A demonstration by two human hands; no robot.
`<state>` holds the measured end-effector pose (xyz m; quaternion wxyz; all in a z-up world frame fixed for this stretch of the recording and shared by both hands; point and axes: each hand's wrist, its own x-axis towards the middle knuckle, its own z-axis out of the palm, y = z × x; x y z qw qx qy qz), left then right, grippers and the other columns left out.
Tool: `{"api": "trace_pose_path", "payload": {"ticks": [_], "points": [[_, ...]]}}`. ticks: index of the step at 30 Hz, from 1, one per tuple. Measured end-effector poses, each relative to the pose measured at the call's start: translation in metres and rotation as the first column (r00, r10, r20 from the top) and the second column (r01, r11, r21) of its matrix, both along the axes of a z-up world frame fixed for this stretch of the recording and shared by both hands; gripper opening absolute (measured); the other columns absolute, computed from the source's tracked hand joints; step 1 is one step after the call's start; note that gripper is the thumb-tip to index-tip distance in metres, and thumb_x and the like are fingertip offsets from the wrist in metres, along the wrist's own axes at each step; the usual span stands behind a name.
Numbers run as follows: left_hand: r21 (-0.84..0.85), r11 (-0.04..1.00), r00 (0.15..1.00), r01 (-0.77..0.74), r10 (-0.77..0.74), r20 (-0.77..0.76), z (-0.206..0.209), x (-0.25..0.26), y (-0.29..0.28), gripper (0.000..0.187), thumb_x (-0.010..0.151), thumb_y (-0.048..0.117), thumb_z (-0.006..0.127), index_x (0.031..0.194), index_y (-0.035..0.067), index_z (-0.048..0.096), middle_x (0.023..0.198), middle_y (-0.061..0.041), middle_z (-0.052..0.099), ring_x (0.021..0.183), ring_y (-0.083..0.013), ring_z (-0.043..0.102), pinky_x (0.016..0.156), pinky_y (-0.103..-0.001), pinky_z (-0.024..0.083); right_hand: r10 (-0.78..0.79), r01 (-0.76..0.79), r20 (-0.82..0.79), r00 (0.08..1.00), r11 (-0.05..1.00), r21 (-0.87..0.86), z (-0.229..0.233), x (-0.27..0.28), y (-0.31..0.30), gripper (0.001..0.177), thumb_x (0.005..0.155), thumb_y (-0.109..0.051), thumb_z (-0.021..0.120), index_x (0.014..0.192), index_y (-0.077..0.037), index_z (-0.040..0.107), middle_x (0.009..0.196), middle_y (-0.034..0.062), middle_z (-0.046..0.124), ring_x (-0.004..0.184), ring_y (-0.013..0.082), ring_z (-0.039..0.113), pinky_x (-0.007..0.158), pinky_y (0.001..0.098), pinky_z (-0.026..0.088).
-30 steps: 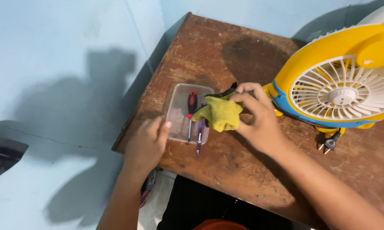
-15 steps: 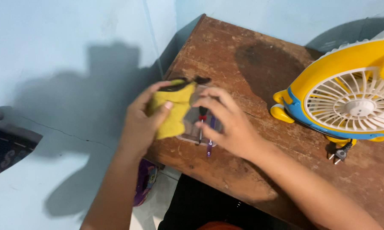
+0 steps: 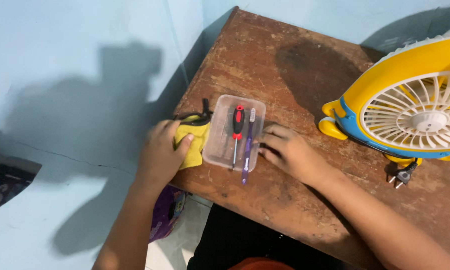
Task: The person disassembles a yellow and blue electric fan by removing the front grille and then using a screwdriver to loosen and remove the central hub cap. The removed parts are placed on the table.
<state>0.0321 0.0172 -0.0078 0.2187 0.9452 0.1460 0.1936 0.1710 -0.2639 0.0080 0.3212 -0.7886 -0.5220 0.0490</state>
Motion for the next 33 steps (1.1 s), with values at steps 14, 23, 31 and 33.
{"api": "trace_pose_path", "payload": {"ticks": [14,23,31,33], "points": [[0.056,0.959,0.960,0.279,-0.278,-0.013,0.058,0.004,-0.083,0.022,0.092,0.033,0.071,0.092,0.012,0.066,0.076,-0.010,0.068,0.072,-0.0300,0.068,0.064,-0.044,0.052,0.025,-0.021,0.032,0.999,0.989,-0.144,0.023,-0.003,0.007,0.033,0.082,-0.012,0.072,0.115,-0.008,0.070,0.105,0.0107,0.064,0.092,0.0311,0.067,0.079,0.0430,0.056],[0.030,0.953,0.946,0.301,-0.295,-0.134,0.041,0.012,-0.124,0.025,0.091,0.026,0.066,0.106,0.006,0.063,0.081,-0.013,0.072,0.073,-0.0318,0.072,0.062,-0.045,0.056,0.053,-0.054,-0.010,0.999,0.994,-0.094,0.018,-0.003,-0.003,0.039,0.080,-0.013,0.078,0.117,-0.006,0.068,0.108,0.0117,0.064,0.094,0.0327,0.067,0.079,0.0426,0.055],[-0.131,0.941,0.950,0.311,-0.305,0.069,0.045,0.002,-0.110,0.024,0.088,0.015,0.068,0.110,0.005,0.068,0.090,-0.016,0.073,0.076,-0.0344,0.071,0.066,-0.044,0.056,0.083,-0.083,-0.015,0.996,0.996,-0.024,0.017,0.000,-0.009,0.034,0.079,-0.007,0.077,0.113,-0.004,0.071,0.105,0.0119,0.066,0.096,0.0308,0.066,0.082,0.0404,0.056],[-0.230,0.911,0.939,0.343,-0.323,0.122,0.048,-0.004,-0.100,0.024,0.091,0.014,0.066,0.113,0.005,0.069,0.090,-0.016,0.072,0.076,-0.0313,0.072,0.067,-0.042,0.056,0.073,-0.075,-0.051,0.996,0.996,-0.037,0.016,0.001,-0.009,0.035,0.079,-0.004,0.075,0.115,-0.005,0.072,0.106,0.0104,0.067,0.095,0.0275,0.068,0.083,0.0385,0.057]]}}
